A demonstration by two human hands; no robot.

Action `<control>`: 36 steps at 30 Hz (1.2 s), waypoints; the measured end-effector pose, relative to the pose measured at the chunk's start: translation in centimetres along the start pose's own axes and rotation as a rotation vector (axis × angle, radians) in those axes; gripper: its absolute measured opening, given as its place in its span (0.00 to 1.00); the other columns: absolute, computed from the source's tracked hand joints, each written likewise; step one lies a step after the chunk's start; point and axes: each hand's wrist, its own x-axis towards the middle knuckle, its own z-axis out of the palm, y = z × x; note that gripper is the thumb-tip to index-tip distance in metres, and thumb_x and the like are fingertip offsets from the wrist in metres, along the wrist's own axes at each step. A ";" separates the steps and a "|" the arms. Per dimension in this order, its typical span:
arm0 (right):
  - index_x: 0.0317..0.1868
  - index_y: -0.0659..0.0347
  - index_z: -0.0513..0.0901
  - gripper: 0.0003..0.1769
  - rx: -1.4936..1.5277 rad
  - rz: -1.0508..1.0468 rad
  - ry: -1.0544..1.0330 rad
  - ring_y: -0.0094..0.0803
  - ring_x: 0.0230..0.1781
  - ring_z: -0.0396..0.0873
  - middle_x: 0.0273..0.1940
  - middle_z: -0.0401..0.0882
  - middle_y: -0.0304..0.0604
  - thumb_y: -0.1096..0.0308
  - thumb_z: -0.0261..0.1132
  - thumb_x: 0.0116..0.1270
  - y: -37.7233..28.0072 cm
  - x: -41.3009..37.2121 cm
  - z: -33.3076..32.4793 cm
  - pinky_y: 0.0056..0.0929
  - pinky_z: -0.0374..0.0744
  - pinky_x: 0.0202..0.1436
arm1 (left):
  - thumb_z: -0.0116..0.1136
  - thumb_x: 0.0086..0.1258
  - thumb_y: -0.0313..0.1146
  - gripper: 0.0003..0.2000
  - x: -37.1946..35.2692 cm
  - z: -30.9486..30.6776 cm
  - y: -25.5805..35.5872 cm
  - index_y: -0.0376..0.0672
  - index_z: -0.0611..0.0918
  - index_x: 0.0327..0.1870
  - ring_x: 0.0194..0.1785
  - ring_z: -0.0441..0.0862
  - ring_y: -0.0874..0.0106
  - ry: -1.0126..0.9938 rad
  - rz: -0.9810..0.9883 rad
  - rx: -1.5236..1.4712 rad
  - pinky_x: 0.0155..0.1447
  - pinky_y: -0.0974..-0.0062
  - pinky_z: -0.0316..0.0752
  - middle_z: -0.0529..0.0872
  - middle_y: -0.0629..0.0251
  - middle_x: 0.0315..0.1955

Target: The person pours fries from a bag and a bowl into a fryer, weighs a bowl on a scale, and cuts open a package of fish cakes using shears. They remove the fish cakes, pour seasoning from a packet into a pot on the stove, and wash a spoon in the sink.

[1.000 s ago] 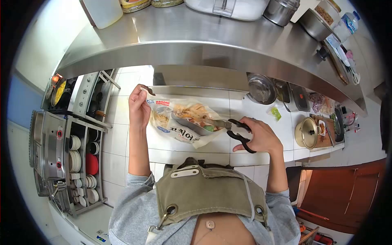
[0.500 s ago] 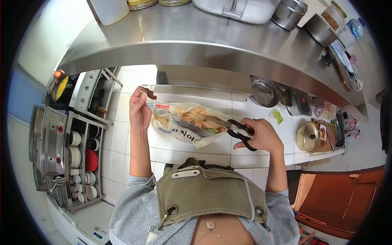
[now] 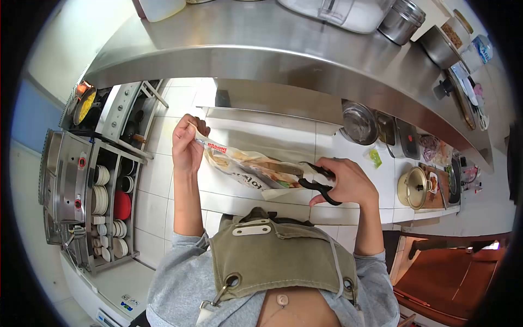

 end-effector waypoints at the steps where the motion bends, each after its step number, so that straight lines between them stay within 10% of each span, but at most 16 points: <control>1: 0.44 0.58 0.77 0.41 0.023 -0.130 0.089 0.47 0.34 0.78 0.31 0.80 0.48 0.42 0.77 0.30 0.2 0.1 0.4 0.35 0.73 0.37 | 0.59 0.61 0.35 0.11 -0.1 -0.1 0.0 0.40 0.71 0.29 0.30 0.65 0.76 -0.052 -0.011 -0.002 0.39 0.78 0.61 0.70 0.69 0.23; 11: 0.45 0.61 0.77 0.42 -0.110 0.041 -0.183 0.49 0.38 0.78 0.35 0.80 0.51 0.41 0.76 0.32 -2.9 1.6 -1.2 0.35 0.74 0.41 | 0.55 0.64 0.29 0.06 -0.9 -0.6 1.0 0.37 0.73 0.37 0.36 0.75 0.78 0.122 0.070 0.070 0.44 0.81 0.69 0.78 0.66 0.31; 18: 0.52 0.70 0.72 0.52 -0.029 -0.239 -0.027 0.51 0.43 0.76 0.40 0.78 0.57 0.39 0.76 0.30 -1.8 2.0 0.5 0.36 0.74 0.47 | 0.53 0.65 0.27 0.06 -1.3 -1.6 1.0 0.38 0.73 0.40 0.38 0.77 0.75 0.163 0.135 0.003 0.46 0.79 0.71 0.79 0.64 0.34; 24: 0.37 0.61 0.78 0.37 -0.040 -0.157 -0.029 0.48 0.23 0.75 0.19 0.75 0.49 0.41 0.76 0.33 -2.2 1.7 -0.7 0.36 0.69 0.28 | 0.52 0.65 0.27 0.06 -1.5 -1.5 1.1 0.37 0.73 0.40 0.40 0.77 0.76 0.110 0.096 0.008 0.47 0.79 0.71 0.79 0.64 0.35; 36: 0.37 0.61 0.79 0.37 -0.085 -0.213 0.026 0.47 0.22 0.73 0.18 0.74 0.47 0.43 0.77 0.31 -3.0 2.9 0.0 0.33 0.70 0.29 | 0.51 0.66 0.27 0.04 -1.5 -0.8 1.0 0.38 0.72 0.38 0.37 0.75 0.77 0.136 0.086 0.036 0.46 0.81 0.70 0.77 0.66 0.32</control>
